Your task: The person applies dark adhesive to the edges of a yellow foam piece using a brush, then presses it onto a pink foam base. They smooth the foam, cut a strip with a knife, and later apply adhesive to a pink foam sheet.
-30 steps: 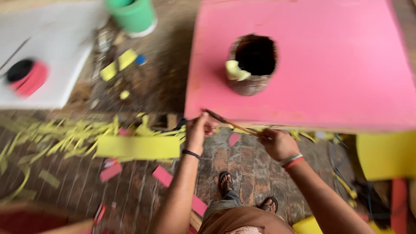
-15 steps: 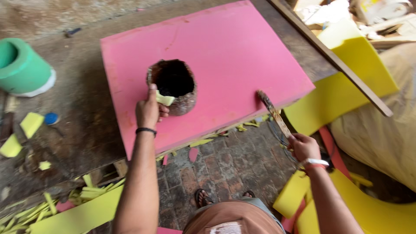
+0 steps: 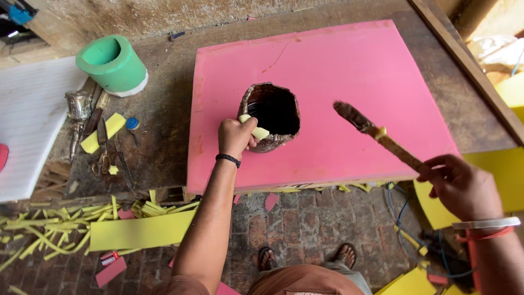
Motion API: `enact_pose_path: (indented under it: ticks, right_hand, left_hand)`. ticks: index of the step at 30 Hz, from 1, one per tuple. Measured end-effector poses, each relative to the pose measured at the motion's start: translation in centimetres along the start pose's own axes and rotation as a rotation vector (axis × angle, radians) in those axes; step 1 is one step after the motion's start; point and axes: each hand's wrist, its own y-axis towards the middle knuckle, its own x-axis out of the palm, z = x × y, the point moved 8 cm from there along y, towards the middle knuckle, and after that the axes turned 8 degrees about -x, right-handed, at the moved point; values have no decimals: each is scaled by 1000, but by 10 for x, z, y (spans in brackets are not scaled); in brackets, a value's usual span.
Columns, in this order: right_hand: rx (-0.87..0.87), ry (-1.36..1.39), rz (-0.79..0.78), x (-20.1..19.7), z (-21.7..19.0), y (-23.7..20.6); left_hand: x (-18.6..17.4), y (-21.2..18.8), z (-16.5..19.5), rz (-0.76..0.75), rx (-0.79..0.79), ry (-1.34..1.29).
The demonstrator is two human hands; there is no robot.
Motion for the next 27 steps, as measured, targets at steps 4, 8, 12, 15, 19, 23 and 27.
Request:
enact_pose_path:
  ticks: [4,8,12,15,19,23,27]
  right_hand:
    - [-341,-625,-88,-69,-115,70]
    - [-493,-1110,-437,-56,-194,132]
    - [-671,-1337,-647,-20,-197,159]
    - [-536,-1192,-661,-48,-146,211]
    - [-110,-625,-665,-99,-17,264]
    - [94,-68,-544,-104,104,240]
    - [291,281,-362,-93,184,203]
  left_hand:
    - [27,-22,55,152,114,176]
    - [81,-43,80,188,104,263]
    - [136,-55,88,215,117,236]
    - [154,-50,92,193,110,151]
    - [175,-24,88,91,-1,-84]
    - [203,4,85,56,-25,-259]
    - [230,27,82,56,-35,-334]
